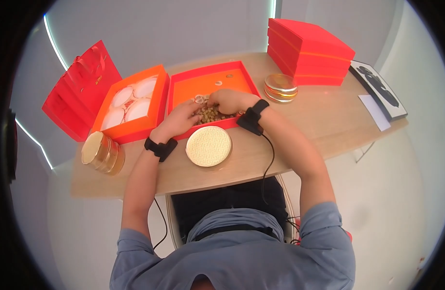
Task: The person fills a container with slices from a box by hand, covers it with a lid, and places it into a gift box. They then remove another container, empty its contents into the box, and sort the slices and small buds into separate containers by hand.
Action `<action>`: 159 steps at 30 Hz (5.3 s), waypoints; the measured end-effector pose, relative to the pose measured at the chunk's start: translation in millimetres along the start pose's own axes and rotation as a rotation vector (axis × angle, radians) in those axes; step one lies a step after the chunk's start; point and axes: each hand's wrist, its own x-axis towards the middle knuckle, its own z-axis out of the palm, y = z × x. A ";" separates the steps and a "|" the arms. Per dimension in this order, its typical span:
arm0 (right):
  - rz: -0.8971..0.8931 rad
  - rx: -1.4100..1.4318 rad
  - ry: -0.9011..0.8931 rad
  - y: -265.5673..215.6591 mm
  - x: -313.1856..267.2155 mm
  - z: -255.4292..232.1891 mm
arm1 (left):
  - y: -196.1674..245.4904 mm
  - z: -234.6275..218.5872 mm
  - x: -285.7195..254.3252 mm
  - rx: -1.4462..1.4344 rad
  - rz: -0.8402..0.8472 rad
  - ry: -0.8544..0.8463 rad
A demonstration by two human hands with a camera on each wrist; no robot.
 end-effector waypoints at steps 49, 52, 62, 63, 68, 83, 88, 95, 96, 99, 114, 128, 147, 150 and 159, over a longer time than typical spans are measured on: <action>0.094 0.268 0.139 0.4 -38.9 1.0 | 3.3 -4.5 -3.3 -0.105 -0.069 0.019; 0.095 0.318 0.144 2.1 -39.7 0.3 | 4.2 -6.4 -2.4 -0.144 -0.105 -0.006; 0.055 0.245 0.212 -10.3 -34.5 6.1 | -6.8 7.6 0.8 -0.176 0.030 0.079; 0.050 0.237 0.220 -9.9 -34.2 6.6 | -8.0 8.6 0.8 -0.185 0.040 0.087; 0.024 0.236 0.283 -7.2 -33.6 10.0 | -11.7 11.9 1.5 -0.199 0.093 0.129; -0.014 0.631 0.143 -35.3 -48.4 -12.8 | -2.7 7.9 0.1 -0.105 0.029 0.154; -0.046 0.672 0.038 -43.3 -48.4 -8.8 | 0.6 4.6 -0.5 -0.091 0.024 0.138; -0.056 0.697 0.058 -47.5 -49.5 -7.8 | 0.3 5.3 -1.0 -0.090 0.020 0.142; -0.046 0.692 0.099 -44.6 -48.7 -7.3 | -0.7 5.7 -0.9 -0.081 0.040 0.151; 0.054 0.591 0.236 -29.7 -47.1 -9.4 | -1.2 5.2 -0.2 -0.086 0.062 0.165; 0.297 0.024 0.354 14.6 -45.2 -4.8 | 21.9 -34.1 -15.3 -0.598 -0.055 -0.153; 0.293 0.059 0.324 18.8 -42.6 -3.4 | 6.0 -20.2 -9.7 -0.563 -0.065 -0.069; 0.048 0.404 0.053 -25.2 -59.8 -23.8 | 14.5 4.6 2.5 -0.079 0.033 0.107; -0.015 0.465 -0.099 -46.1 -66.8 -26.8 | 13.5 0.9 0.5 -0.079 0.043 0.142; -0.032 -0.181 -0.096 -90.4 -70.2 -16.1 | 8.5 2.7 -0.9 -0.069 0.048 0.135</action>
